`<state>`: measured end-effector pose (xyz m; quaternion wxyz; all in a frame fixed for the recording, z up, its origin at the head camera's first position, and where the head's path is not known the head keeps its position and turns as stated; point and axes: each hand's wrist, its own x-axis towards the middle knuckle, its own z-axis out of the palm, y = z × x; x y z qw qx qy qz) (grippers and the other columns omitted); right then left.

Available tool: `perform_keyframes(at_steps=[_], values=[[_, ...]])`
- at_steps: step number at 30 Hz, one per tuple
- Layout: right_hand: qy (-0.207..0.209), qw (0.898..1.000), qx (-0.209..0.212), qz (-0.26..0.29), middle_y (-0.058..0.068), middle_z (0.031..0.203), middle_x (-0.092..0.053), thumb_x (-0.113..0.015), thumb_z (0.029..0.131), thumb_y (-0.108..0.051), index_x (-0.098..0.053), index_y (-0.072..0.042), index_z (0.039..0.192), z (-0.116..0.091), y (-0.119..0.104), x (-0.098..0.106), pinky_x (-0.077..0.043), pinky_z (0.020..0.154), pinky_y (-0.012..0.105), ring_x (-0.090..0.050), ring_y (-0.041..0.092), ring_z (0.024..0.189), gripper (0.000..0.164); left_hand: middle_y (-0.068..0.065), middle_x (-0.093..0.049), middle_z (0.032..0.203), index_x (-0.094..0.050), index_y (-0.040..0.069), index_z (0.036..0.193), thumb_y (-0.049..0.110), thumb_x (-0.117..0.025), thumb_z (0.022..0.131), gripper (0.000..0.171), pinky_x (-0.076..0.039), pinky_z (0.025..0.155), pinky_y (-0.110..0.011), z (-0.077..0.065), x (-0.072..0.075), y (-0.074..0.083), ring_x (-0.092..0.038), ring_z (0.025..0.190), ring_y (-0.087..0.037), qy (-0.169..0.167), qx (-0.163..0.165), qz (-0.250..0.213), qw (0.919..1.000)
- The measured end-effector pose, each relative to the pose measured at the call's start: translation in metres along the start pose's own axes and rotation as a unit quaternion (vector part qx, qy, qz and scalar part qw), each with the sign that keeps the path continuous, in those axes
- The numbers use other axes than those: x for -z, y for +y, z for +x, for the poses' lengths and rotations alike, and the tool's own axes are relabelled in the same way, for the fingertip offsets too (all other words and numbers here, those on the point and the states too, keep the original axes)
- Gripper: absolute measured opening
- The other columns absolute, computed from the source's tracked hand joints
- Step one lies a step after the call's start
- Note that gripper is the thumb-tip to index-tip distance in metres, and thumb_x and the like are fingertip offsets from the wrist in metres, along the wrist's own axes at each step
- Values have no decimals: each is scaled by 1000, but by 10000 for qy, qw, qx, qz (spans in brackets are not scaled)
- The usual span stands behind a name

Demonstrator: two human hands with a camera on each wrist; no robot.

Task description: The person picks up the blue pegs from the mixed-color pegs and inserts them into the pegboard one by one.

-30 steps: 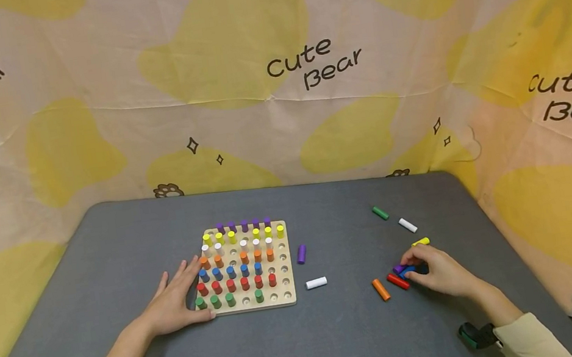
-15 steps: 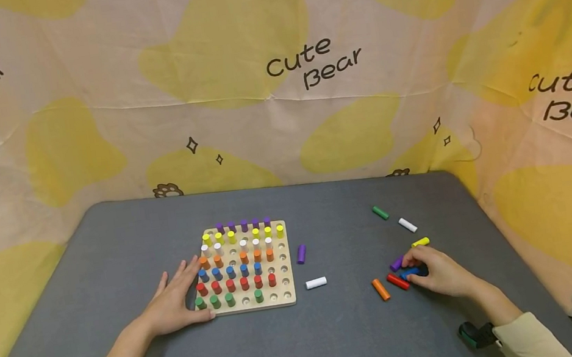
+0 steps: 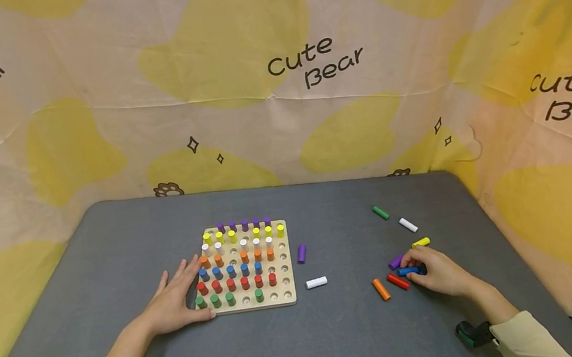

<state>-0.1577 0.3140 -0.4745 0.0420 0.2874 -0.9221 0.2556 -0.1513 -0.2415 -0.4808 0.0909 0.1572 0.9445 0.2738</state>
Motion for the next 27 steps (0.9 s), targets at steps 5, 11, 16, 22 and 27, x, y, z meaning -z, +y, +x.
perform_keyframes(at_steps=[5,11,16,22,27], values=[[-32,10000,-22,12,-9,81,-55,-73,74,-5,-60,-16,89,2,-3,2,-46,64,23,-51,4,73,23,-15,-14,154,-16,10,148,62,-73,63,115,6,106,-63,0,2,2,-5,140,-39,-18,-2,-24,10000],[-77,9999,-107,-11,-9,83,-56,-72,75,-5,-60,-15,89,6,-7,8,-47,64,24,-51,4,73,21,-17,-15,153,-16,9,148,60,-73,64,114,6,105,-64,-2,3,3,-5,140,-41,30,-59,-89,9999],[21,9999,-144,35,-7,83,-57,-72,76,-4,-61,-14,89,11,-9,9,-47,64,24,-52,7,73,21,-17,-15,153,-18,8,148,59,-74,64,113,6,105,-64,-2,3,3,-6,139,-41,75,-93,-107,9999],[80,9996,-248,135,-8,86,-56,-71,78,-6,-61,-15,90,18,-14,6,-49,68,23,-52,3,76,19,-17,-15,153,-17,9,148,59,-74,64,113,6,105,-63,-2,4,4,-5,140,-41,36,-60,-107,9999],[28,9994,-281,211,-9,87,-55,-69,81,-7,-60,-16,93,28,-21,2,-47,67,23,-50,2,76,18,-17,-15,153,-18,8,148,59,-74,64,113,6,105,-64,-2,4,5,-5,140,-40,0,2,-74,10000]])
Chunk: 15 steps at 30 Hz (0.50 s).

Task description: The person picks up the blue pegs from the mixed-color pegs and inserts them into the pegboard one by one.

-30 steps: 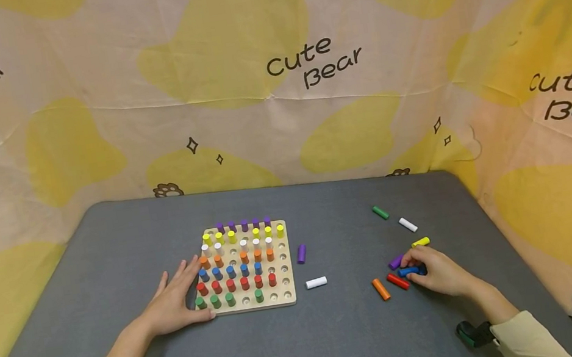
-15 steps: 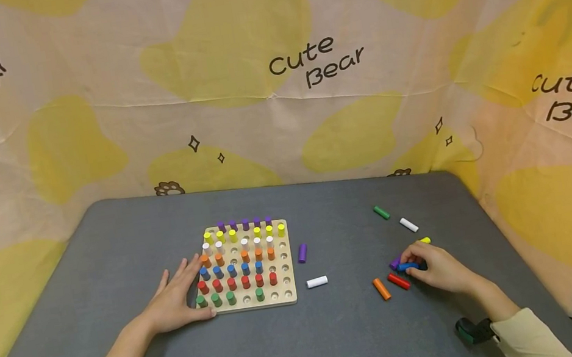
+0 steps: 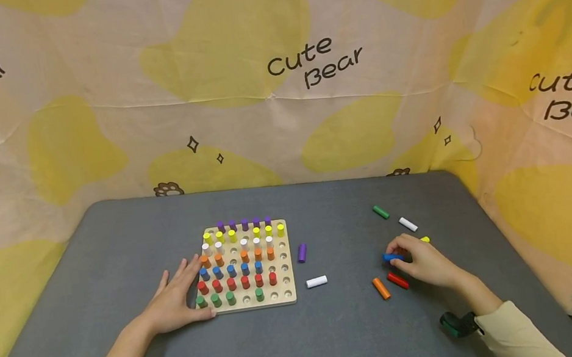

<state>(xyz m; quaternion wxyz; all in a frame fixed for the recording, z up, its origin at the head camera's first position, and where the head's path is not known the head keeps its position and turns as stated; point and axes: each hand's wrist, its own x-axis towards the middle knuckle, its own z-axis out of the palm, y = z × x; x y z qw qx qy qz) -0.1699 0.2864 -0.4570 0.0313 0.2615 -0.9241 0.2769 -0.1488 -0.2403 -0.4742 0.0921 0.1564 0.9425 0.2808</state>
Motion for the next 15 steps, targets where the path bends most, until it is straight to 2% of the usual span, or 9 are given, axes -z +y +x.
perform_keyframes(at_steps=[9,15], values=[[30,9999,67,145,-10,86,-58,-67,83,-10,-59,-18,95,22,-13,-7,-47,64,23,-52,5,76,17,-17,-15,153,-18,8,148,59,-73,64,113,5,105,-64,-1,0,1,-6,139,-41,4,6,27,10000],[-104,9989,-83,441,-9,86,-60,-65,86,-13,-58,-18,97,37,-23,-11,-47,63,22,-54,6,76,14,-17,-15,153,-18,8,148,60,-73,64,113,6,105,-64,0,-1,0,-5,140,-40,3,-8,6,10000]])
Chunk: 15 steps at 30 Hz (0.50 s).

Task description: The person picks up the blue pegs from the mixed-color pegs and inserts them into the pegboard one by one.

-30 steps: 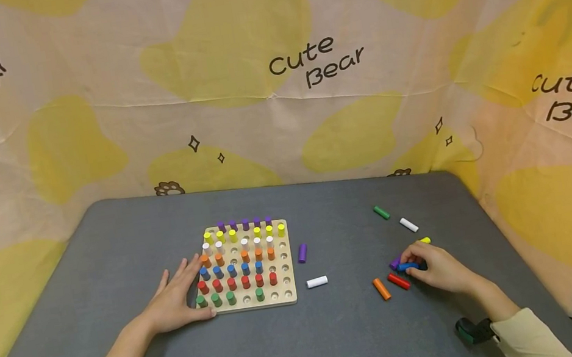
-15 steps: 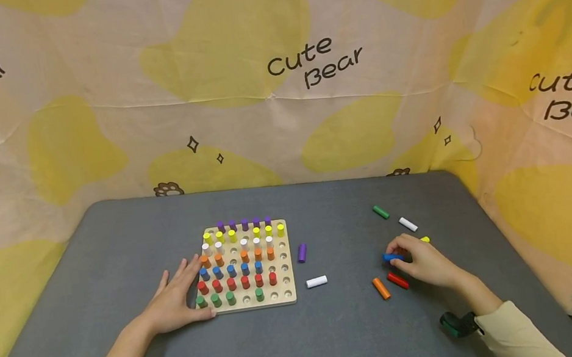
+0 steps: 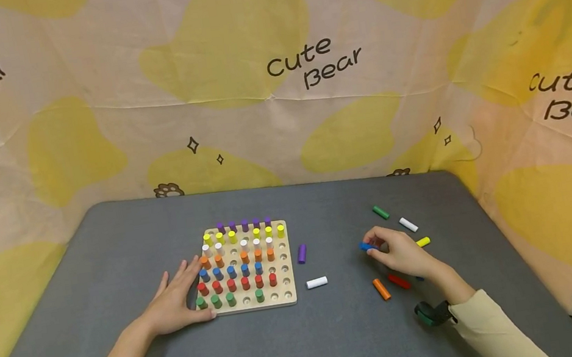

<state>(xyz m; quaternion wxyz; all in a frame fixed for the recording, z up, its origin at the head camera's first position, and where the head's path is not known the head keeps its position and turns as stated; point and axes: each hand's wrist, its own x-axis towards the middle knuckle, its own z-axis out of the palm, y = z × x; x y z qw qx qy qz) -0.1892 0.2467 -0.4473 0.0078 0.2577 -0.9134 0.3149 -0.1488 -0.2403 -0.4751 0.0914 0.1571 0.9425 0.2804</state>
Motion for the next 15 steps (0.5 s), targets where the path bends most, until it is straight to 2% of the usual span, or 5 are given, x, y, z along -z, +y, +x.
perform_keyframes(at_steps=[4,10,15], values=[[-104,9998,-30,165,-8,87,-61,-64,87,-14,-58,-18,102,9,-7,-5,-48,64,21,-55,6,76,17,-16,-14,153,-18,8,148,60,-73,64,113,7,105,-63,1,-1,-1,-5,140,-40,-35,45,15,10000],[-62,9996,130,236,-3,93,-62,-63,87,-13,-57,-9,113,20,-17,-16,-49,65,23,-58,8,79,28,-15,-14,153,-18,8,148,60,-73,64,113,7,106,-63,2,-2,-2,-5,140,-39,-47,90,34,9999],[65,9995,202,231,-1,94,-63,-64,86,-12,-57,-8,113,30,-23,-26,-50,65,22,-60,9,78,28,-15,-15,153,-18,9,148,59,-74,64,113,6,105,-63,2,-1,-1,-5,140,-39,-35,75,40,10000]])
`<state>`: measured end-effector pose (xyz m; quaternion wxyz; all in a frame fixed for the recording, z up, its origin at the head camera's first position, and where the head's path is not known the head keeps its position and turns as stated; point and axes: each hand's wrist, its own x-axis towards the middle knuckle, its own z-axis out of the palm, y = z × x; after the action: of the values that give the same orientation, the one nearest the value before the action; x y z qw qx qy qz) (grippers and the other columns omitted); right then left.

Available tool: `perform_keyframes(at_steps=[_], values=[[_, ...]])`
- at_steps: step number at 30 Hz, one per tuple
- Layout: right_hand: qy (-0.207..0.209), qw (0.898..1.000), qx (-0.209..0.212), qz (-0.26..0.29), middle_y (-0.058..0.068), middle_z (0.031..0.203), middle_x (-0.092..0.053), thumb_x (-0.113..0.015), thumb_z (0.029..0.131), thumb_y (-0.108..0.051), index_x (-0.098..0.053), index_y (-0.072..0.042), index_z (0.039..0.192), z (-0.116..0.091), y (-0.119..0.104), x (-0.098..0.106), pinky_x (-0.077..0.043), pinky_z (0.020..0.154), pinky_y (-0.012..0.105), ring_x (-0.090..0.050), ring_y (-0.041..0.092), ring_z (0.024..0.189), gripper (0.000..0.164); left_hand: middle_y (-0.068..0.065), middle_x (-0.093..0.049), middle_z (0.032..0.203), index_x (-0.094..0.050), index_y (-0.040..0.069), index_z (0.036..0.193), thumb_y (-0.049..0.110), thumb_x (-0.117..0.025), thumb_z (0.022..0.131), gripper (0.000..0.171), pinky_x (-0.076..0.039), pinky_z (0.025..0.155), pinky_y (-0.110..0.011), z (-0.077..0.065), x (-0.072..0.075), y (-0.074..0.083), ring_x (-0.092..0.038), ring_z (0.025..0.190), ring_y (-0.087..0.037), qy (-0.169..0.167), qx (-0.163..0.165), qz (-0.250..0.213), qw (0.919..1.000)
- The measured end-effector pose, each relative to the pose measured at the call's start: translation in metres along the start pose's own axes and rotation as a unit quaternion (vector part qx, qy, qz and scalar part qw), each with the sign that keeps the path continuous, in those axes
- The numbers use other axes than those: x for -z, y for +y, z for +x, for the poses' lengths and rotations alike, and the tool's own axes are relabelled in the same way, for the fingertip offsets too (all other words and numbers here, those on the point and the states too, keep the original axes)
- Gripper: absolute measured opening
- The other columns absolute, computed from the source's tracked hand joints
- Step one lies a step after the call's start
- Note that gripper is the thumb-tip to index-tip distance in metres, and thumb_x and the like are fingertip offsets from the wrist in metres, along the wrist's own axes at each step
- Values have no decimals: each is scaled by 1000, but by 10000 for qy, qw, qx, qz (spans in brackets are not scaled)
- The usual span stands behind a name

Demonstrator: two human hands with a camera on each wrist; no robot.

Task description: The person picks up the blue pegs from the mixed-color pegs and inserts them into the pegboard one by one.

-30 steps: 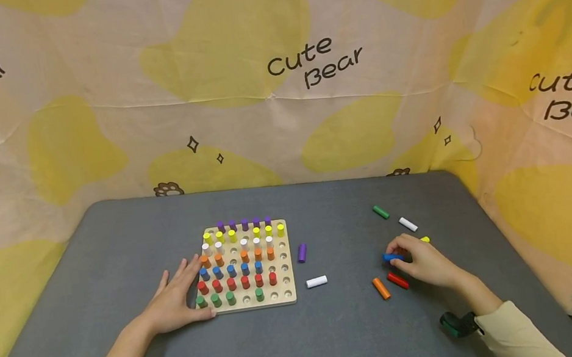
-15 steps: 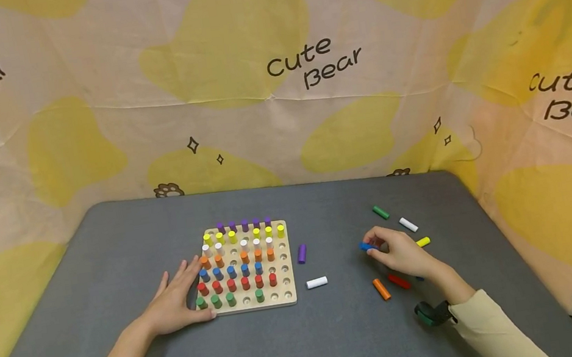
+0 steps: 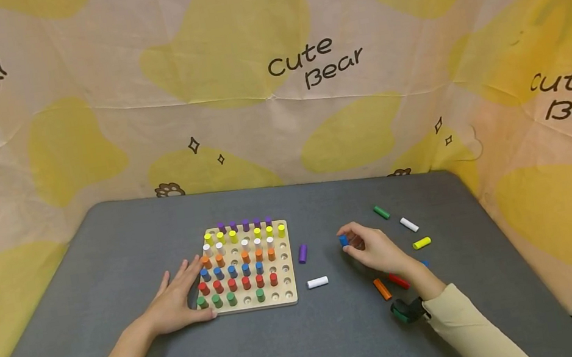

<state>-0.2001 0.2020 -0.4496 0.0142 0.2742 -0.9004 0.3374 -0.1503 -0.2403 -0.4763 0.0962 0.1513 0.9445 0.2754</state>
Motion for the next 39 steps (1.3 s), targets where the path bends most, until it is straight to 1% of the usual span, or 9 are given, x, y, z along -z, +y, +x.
perform_keyframes(at_steps=[6,10,16,21,26,30,34,39], values=[[154,9996,99,198,-1,94,-65,-64,86,-11,-58,-6,109,10,-9,-12,-51,67,22,-63,9,78,24,-15,-15,153,-18,9,148,59,-74,64,113,6,105,-63,-1,1,2,-5,140,-39,-1,15,-4,10000],[146,9993,93,336,-1,95,-66,-64,85,-11,-58,-6,108,16,-15,-19,-51,68,22,-64,9,80,23,-15,-15,153,-18,10,148,58,-74,63,112,6,106,-63,-1,0,2,-5,140,-39,2,21,-40,10000],[198,9989,55,418,-1,95,-65,-65,84,-9,-60,-8,105,26,-26,-28,-51,67,22,-64,9,80,22,-16,-15,153,-18,10,148,58,-74,64,112,6,105,-63,-2,2,3,-5,140,-39,-3,14,-55,10000],[282,9985,132,457,0,94,-66,-65,83,-7,-60,-10,104,32,-35,-37,-51,67,23,-64,10,79,22,-16,-15,153,-17,9,148,59,-73,64,112,5,105,-63,-3,2,3,-5,140,-40,22,-50,-36,10000],[158,9982,105,567,-1,95,-65,-64,84,-8,-60,-9,106,39,-43,-46,-51,67,22,-64,9,80,22,-16,-16,153,-18,9,148,59,-74,64,112,4,105,-63,-3,0,1,-7,140,-40,105,-159,-51,9998],[32,9980,164,613,0,94,-65,-64,85,-9,-60,-8,106,44,-50,-53,-51,66,20,-64,9,80,22,-15,-16,153,-17,10,148,59,-74,64,113,4,106,-63,-3,0,0,-7,140,-40,109,-157,-50,9998],[-72,9972,288,686,1,93,-65,-63,86,-9,-59,-7,106,48,-55,-61,-52,67,20,-65,10,81,21,-16,-15,153,-17,10,148,59,-74,64,112,4,106,-63,-3,0,0,-7,140,-40,107,-183,-79,9997],[-118,9952,630,733,2,94,-65,-63,85,-7,-59,-7,105,52,-58,-71,-51,68,19,-64,8,81,20,-16,-15,153,-17,10,148,58,-74,64,112,4,105,-63,-3,0,0,-7,139,-41,110,-167,-74,9998]])
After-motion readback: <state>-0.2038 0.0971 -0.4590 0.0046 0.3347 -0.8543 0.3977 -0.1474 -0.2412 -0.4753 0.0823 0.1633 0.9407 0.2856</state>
